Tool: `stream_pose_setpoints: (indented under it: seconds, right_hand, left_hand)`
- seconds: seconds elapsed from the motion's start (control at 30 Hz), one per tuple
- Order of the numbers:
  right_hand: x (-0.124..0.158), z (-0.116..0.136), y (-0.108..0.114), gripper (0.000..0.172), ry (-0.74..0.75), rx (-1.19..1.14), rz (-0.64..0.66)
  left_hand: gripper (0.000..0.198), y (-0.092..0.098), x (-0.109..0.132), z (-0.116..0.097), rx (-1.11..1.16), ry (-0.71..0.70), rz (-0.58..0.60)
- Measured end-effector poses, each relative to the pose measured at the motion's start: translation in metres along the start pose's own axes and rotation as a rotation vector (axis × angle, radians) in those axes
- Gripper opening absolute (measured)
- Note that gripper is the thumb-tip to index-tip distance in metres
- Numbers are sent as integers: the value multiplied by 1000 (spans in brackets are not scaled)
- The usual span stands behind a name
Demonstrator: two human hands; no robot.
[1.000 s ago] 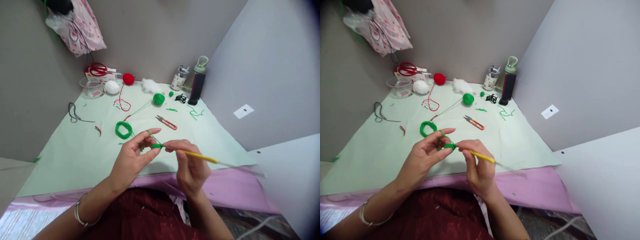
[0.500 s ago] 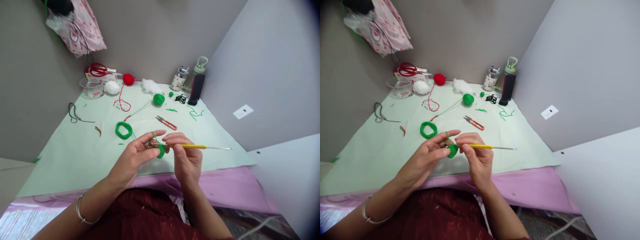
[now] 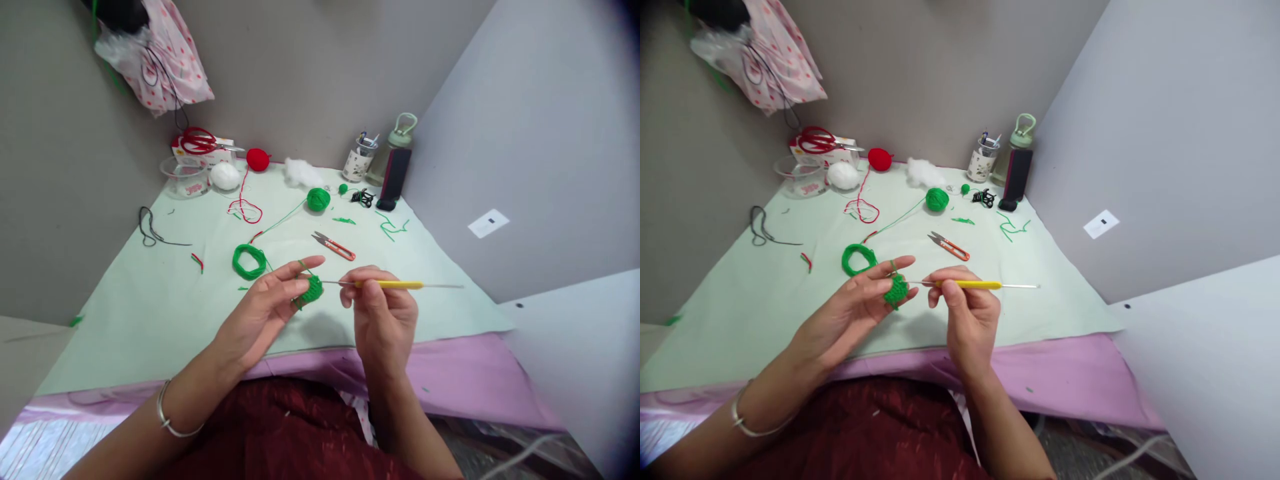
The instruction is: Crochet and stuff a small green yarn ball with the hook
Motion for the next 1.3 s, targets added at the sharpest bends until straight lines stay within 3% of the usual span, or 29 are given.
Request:
stream_pose_setpoints:
  seconds: [0.17,0.37,0.53,0.63,0.77,0.83,0.9,0.97,1.03,1.17,1.3]
  right_hand:
    - [0,-8,-8,13,-89,-13,110]
    - [-5,-14,-3,20,-184,-158,75]
    - [-4,-4,-4,23,-142,-126,112]
    - [1,9,-2,22,-19,69,117]
    - [17,29,-11,30,379,407,193]
    - [27,32,-17,36,555,568,204]
    - [32,31,-20,38,632,676,173]
    - [30,29,-18,35,588,634,148]
    - [20,24,-9,29,413,429,95]
    - [2,6,-2,21,46,-4,33]
    - [1,5,-12,18,37,10,102]
  left_hand:
    - [43,-7,7,-1,-217,-60,97]
    - [44,-3,9,-7,-320,-116,45]
    - [42,0,12,-14,-396,-171,19]
    - [40,0,13,-16,-451,-205,-33]
    - [40,-5,16,-19,-482,-288,-133]
    - [51,-7,17,-16,-409,-283,-152]
    - [65,-7,14,-7,-276,-186,-126]
    - [65,-7,11,2,-128,-45,-81]
    - [55,-5,8,6,-29,35,-54]
    - [47,1,7,-5,-80,-48,-66]
    - [47,-3,10,-6,-247,-107,-47]
Point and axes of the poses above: each hand's wrist, its own x-axis away from the middle knuckle, its own y-axis out of the back of the hand, z = x × y, the point moved 7 cm from there along -x, towards the middle knuckle, and after that the axes turned 1 degree about x, right-handed, at the moved point
